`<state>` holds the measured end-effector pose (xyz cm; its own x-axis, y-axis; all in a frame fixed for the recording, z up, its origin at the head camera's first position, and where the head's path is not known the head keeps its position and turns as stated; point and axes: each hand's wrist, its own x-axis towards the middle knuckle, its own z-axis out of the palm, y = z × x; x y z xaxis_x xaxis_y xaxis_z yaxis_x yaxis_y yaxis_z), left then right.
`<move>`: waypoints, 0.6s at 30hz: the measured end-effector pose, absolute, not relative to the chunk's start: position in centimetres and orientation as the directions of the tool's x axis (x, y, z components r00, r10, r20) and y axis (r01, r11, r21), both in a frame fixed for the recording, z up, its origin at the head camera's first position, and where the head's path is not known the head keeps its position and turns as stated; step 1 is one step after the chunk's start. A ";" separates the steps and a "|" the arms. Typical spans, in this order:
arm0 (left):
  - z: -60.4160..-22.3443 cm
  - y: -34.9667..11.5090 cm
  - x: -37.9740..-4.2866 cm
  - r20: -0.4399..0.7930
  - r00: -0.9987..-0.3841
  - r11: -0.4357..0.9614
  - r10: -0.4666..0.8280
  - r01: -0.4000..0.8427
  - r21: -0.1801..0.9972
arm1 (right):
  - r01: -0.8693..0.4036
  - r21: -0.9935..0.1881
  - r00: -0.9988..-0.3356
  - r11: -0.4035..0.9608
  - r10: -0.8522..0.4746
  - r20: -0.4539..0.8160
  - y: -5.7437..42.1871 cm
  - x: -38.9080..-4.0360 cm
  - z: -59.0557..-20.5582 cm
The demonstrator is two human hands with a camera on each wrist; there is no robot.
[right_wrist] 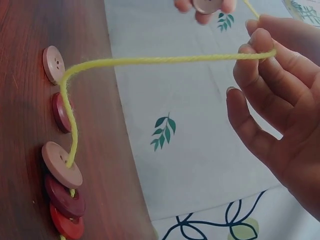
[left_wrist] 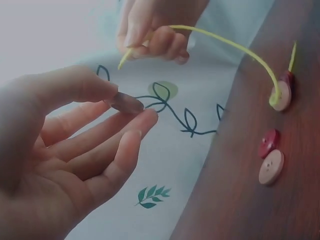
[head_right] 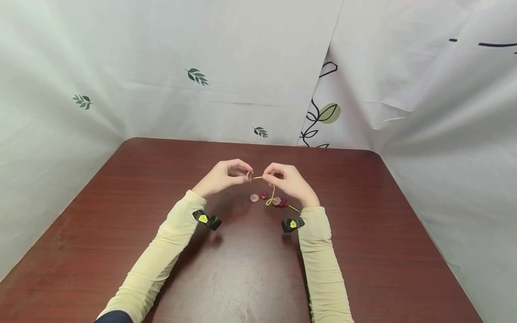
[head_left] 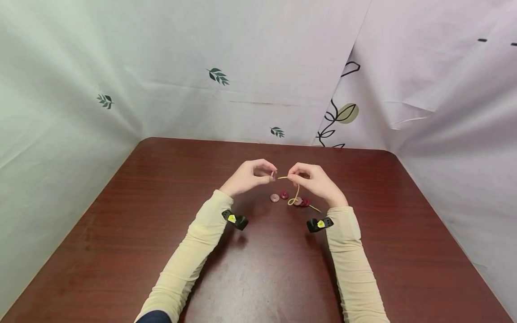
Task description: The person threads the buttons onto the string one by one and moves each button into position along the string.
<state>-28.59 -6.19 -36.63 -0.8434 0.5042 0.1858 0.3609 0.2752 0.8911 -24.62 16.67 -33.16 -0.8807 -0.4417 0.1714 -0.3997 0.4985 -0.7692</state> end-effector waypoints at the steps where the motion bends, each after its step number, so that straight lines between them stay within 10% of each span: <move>1: -36.6 -6.2 -28.5 0.187 -0.842 0.256 0.506 0.354 0.900 | -0.404 -0.766 -0.881 0.500 -0.440 0.177 16.7 -24.8 -33.4; 18: -36.1 -6.1 -28.2 0.214 -0.812 0.000 0.542 0.255 0.967 | -0.451 -0.762 -0.864 0.465 -0.439 0.244 17.0 -26.0 -34.5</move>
<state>-28.20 -6.14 -36.11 -0.8124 0.5424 0.2140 0.2549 0.0003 0.9670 -25.98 17.01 -34.53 -0.8645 -0.4394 0.2441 -0.4514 0.4649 -0.7617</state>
